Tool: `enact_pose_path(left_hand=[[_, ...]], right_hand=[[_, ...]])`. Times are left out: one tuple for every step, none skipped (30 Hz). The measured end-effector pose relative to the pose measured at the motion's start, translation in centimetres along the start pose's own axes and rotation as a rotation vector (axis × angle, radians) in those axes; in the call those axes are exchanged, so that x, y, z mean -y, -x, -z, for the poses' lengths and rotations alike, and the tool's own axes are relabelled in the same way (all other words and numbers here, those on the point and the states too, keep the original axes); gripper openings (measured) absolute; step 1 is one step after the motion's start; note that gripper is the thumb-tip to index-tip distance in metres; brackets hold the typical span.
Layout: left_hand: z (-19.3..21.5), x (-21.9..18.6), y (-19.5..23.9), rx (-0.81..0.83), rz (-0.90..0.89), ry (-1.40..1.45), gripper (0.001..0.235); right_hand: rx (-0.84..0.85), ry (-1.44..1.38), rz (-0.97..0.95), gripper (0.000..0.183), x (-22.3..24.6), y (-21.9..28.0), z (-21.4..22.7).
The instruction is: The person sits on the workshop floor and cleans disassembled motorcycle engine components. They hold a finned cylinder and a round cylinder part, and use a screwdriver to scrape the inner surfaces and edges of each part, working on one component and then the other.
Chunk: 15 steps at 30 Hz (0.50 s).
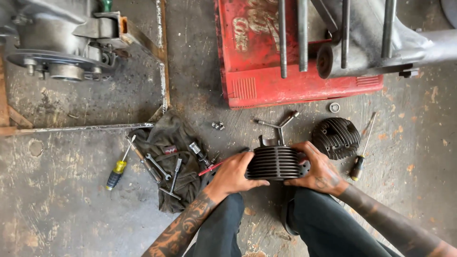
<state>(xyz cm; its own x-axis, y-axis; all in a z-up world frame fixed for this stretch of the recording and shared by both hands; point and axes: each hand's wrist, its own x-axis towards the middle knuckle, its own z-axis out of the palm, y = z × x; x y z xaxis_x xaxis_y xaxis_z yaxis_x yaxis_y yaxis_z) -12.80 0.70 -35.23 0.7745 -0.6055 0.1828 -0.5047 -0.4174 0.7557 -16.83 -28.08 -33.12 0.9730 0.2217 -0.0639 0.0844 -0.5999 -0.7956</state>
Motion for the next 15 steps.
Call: enact_pose_path(left_hand=[[0.1,0.1,0.1,0.009,-0.001,0.004,0.079],[0.3,0.2,0.0,-0.009,0.023,0.032,0.080],[0.4,0.3,-0.1,-0.026,0.048,0.061,0.080],[0.3,0.4,-0.1,-0.016,0.042,0.067,0.080],[0.2,0.5,-0.1,-0.017,0.069,0.084,0.080],[0.4,0.8,-0.2,-0.021,0.094,0.097,0.081],[0.4,0.8,-0.4,-0.015,0.086,0.097,0.081],[0.5,0.8,-0.6,0.032,0.165,0.131,0.081],[0.7,0.8,-0.9,0.080,0.244,0.164,0.080],[0.5,1.1,-1.2,0.087,0.240,0.163,0.080],[0.4,1.4,-1.4,0.115,0.283,0.192,0.081],[0.1,1.7,-1.6,0.144,0.329,0.223,0.083],[-0.2,2.1,-1.9,0.151,0.328,0.225,0.083],[-0.5,2.5,-2.3,0.159,0.361,0.244,0.083],[-0.8,2.9,-2.6,0.166,0.394,0.262,0.083]], right_hand=[[-0.003,-0.003,-0.009,0.100,-0.5,-0.1,-0.5],[-0.014,-0.021,0.000,0.100,-1.0,-0.4,-0.8],[-0.024,-0.039,0.008,0.100,-1.5,-0.6,-1.1],[-0.031,-0.038,-0.002,0.100,-1.8,-0.7,-1.4],[-0.031,-0.053,-0.010,0.100,-2.1,-0.8,-1.7],[-0.033,-0.068,-0.011,0.100,-2.4,-1.3,-2.0],[-0.042,-0.067,-0.014,0.100,-2.4,-1.3,-2.0],[-0.008,-0.114,-0.124,0.101,-2.5,-1.5,-2.0],[0.027,-0.161,-0.234,0.103,-2.5,-1.7,-2.0],[0.020,-0.164,-0.238,0.103,-3.0,-1.9,-2.1],[0.035,-0.202,-0.312,0.103,-3.5,-2.0,-2.2],[0.053,-0.239,-0.387,0.103,-4.1,-2.0,-2.3],[0.050,-0.242,-0.393,0.103,-4.3,-2.1,-2.4],[0.065,-0.265,-0.475,0.103,-4.5,-2.3,-2.4],[0.080,-0.288,-0.557,0.102,-4.7,-2.4,-2.3]])
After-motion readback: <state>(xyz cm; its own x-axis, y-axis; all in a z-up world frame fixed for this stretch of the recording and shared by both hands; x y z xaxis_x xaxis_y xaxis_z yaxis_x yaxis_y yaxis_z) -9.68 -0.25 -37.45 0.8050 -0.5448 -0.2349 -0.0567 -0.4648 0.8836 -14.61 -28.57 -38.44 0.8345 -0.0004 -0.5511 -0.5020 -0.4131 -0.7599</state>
